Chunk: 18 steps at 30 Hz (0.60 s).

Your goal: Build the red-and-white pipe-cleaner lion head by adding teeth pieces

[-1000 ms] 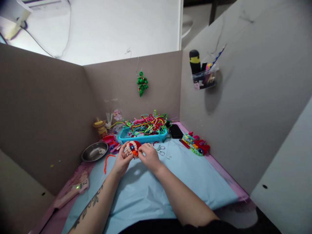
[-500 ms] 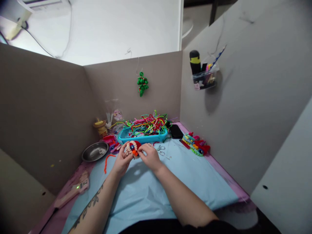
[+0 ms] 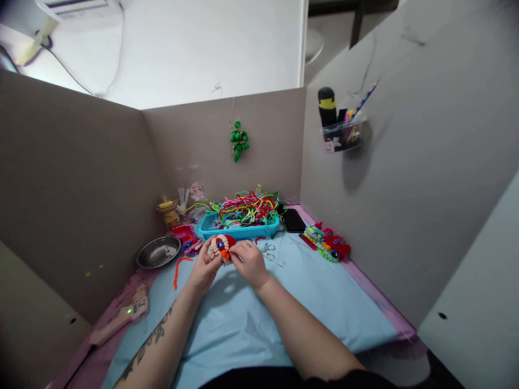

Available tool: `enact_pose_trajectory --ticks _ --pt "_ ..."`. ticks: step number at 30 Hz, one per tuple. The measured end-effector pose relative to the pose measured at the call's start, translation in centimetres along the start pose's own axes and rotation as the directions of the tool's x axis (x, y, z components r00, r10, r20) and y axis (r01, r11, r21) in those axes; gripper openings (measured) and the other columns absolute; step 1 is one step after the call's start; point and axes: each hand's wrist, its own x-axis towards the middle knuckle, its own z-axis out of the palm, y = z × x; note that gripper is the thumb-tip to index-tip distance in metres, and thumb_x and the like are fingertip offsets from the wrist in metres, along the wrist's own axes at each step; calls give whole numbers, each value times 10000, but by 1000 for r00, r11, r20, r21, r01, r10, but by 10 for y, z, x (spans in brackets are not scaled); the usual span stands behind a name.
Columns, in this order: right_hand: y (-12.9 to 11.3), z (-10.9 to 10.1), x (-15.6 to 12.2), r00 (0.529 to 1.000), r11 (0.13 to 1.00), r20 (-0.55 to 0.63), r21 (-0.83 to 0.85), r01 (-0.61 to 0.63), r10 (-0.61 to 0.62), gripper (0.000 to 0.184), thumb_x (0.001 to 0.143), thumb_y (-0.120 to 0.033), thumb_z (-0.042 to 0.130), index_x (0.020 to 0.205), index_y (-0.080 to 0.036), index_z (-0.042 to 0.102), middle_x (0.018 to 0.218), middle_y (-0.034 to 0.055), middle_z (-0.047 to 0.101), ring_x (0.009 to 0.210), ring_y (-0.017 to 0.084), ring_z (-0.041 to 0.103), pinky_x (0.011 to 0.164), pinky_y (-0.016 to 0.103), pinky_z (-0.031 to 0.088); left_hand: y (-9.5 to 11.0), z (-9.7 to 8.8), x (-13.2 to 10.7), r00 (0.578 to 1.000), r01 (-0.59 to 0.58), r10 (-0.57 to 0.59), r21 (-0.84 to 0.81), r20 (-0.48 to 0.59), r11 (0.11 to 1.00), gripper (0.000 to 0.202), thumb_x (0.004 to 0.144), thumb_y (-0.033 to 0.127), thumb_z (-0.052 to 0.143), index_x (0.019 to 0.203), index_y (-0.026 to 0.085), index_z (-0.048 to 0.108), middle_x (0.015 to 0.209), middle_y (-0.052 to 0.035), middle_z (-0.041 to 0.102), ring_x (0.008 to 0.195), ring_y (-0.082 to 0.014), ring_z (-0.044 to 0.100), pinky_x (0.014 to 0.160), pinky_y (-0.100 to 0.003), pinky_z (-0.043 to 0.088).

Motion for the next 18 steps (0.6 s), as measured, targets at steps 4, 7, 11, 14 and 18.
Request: enact_pose_trajectory --ticks 4,7,11,14,18 --pt "0 0 0 1000 999 -4 -36 22 -22 166 836 -169 497 863 -213 654 825 62 647 823 197 556 761 346 451 0 1 0 1000 4 -4 -27 12 1000 709 656 180 731 1263 238 368 1078 -62 620 894 -139 611 815 -254 452" --pt "0 1 0 999 997 -14 -61 41 -42 171 832 -162 501 866 -205 663 820 62 635 817 192 544 746 335 454 0 1 0 1000 -6 7 -30 23 1000 710 662 187 728 1269 239 363 1089 -67 615 905 -143 608 807 -252 451" --pt "-1 2 0 999 997 -21 -56 43 -45 180 828 -144 500 863 -206 665 826 59 630 813 190 541 748 334 456 -1 -1 0 1000 -6 7 -40 23 999 704 672 183 719 1275 243 360 1096 -69 609 897 -142 608 796 -247 450" --pt "-1 2 1 999 998 -9 -28 50 -50 177 817 -136 511 867 -210 664 849 59 630 826 191 542 766 342 456 -1 -2 0 1000 -2 3 -57 21 998 691 676 171 713 1268 246 366 1077 -62 614 881 -136 608 780 -239 451" --pt "2 2 3 998 998 25 29 61 -62 177 816 -143 518 887 -218 662 886 59 633 857 191 542 781 343 453 -1 -5 1 1000 6 -3 -90 29 996 665 683 160 706 1255 248 378 1089 -57 610 893 -132 604 793 -242 449"
